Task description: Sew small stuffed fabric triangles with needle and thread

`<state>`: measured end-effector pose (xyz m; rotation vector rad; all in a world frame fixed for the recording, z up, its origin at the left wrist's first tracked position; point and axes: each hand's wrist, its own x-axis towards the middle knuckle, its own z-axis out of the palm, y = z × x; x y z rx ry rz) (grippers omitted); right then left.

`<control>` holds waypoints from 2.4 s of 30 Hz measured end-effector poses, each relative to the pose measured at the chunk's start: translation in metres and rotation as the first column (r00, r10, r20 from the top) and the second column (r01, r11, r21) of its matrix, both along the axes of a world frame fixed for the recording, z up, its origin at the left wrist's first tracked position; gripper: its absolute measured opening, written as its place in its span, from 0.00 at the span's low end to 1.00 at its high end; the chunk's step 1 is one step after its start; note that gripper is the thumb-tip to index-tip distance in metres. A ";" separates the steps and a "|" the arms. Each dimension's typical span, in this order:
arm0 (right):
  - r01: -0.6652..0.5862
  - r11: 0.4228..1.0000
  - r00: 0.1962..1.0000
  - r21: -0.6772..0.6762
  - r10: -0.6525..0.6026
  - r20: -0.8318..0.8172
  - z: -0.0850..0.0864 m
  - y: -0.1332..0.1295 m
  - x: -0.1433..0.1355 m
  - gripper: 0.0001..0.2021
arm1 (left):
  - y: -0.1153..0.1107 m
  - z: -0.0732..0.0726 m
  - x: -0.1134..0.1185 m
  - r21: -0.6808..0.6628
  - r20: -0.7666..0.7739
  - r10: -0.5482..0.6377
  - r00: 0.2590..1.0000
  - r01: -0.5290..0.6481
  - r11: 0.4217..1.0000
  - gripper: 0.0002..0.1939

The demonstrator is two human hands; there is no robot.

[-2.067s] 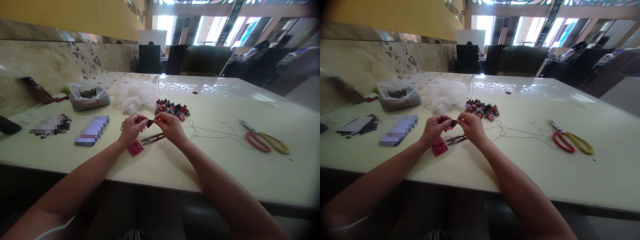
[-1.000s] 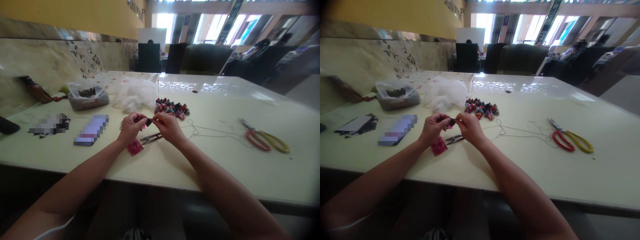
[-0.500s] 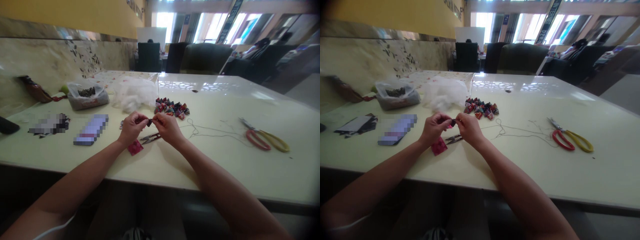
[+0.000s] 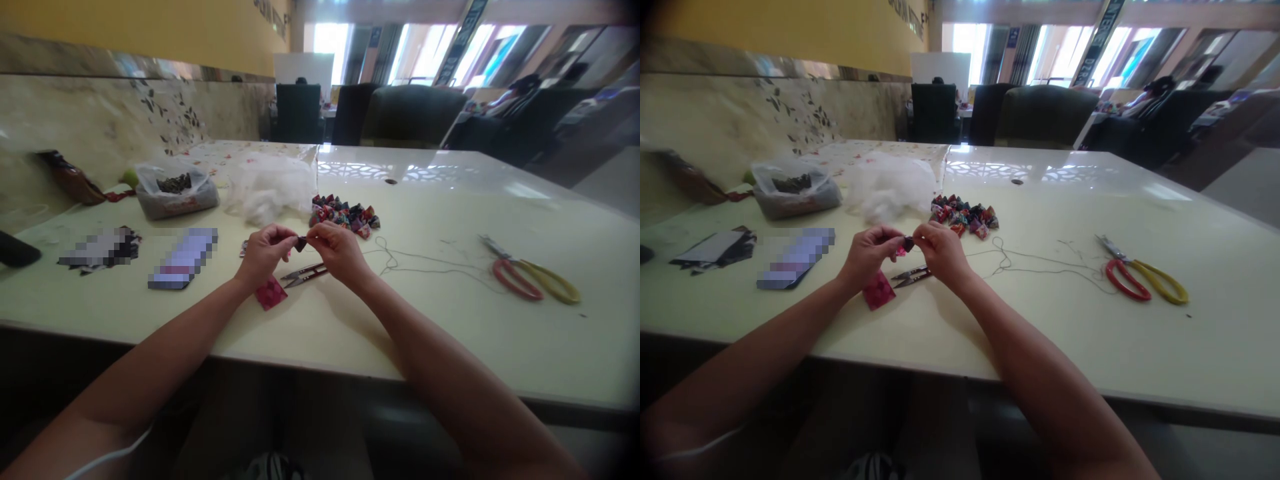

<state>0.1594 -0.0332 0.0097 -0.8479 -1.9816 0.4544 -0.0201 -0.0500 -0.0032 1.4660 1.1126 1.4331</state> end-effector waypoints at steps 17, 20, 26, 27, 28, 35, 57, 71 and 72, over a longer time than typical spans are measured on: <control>-0.169 0.977 0.986 -0.129 0.165 -0.034 0.003 0.010 0.012 0.06 | 0.003 0.006 -0.007 -0.146 0.108 -0.251 0.962 0.265 0.953 0.10; -0.222 0.960 0.975 -0.173 0.215 -0.057 0.004 0.012 0.014 0.05 | 0.002 0.007 -0.009 -0.161 0.112 -0.297 0.948 0.313 0.936 0.09; -0.308 0.925 0.950 -0.223 0.287 -0.124 0.004 0.012 0.015 0.05 | 0.002 0.009 -0.009 -0.186 0.154 -0.326 0.933 0.351 0.918 0.10; -0.315 0.921 0.948 -0.229 0.291 -0.130 0.004 0.012 0.015 0.05 | 0.002 0.009 -0.008 -0.185 0.160 -0.327 0.931 0.354 0.917 0.10; -0.319 0.918 0.946 -0.235 0.294 -0.136 0.005 0.012 0.015 0.05 | 0.002 0.009 -0.008 -0.181 0.165 -0.330 0.929 0.358 0.916 0.10; -0.341 0.904 0.938 -0.258 0.307 -0.163 0.004 0.011 0.013 0.05 | 0.002 0.006 -0.009 -0.159 0.170 -0.342 0.924 0.369 0.916 0.12; -0.163 0.972 0.982 -0.170 0.144 -0.121 -0.007 0.007 0.001 0.06 | 0.006 0.000 -0.009 -0.170 0.140 -0.336 0.932 0.356 0.919 0.13; -0.034 0.994 0.997 -0.105 0.040 0.063 0.002 0.000 0.003 0.10 | 0.004 0.000 -0.008 -0.216 0.147 -0.323 0.935 0.349 0.912 0.14; -0.013 0.994 0.998 -0.109 0.021 0.066 0.002 0.000 0.003 0.10 | 0.004 0.000 -0.008 -0.214 0.142 -0.318 0.937 0.343 0.915 0.14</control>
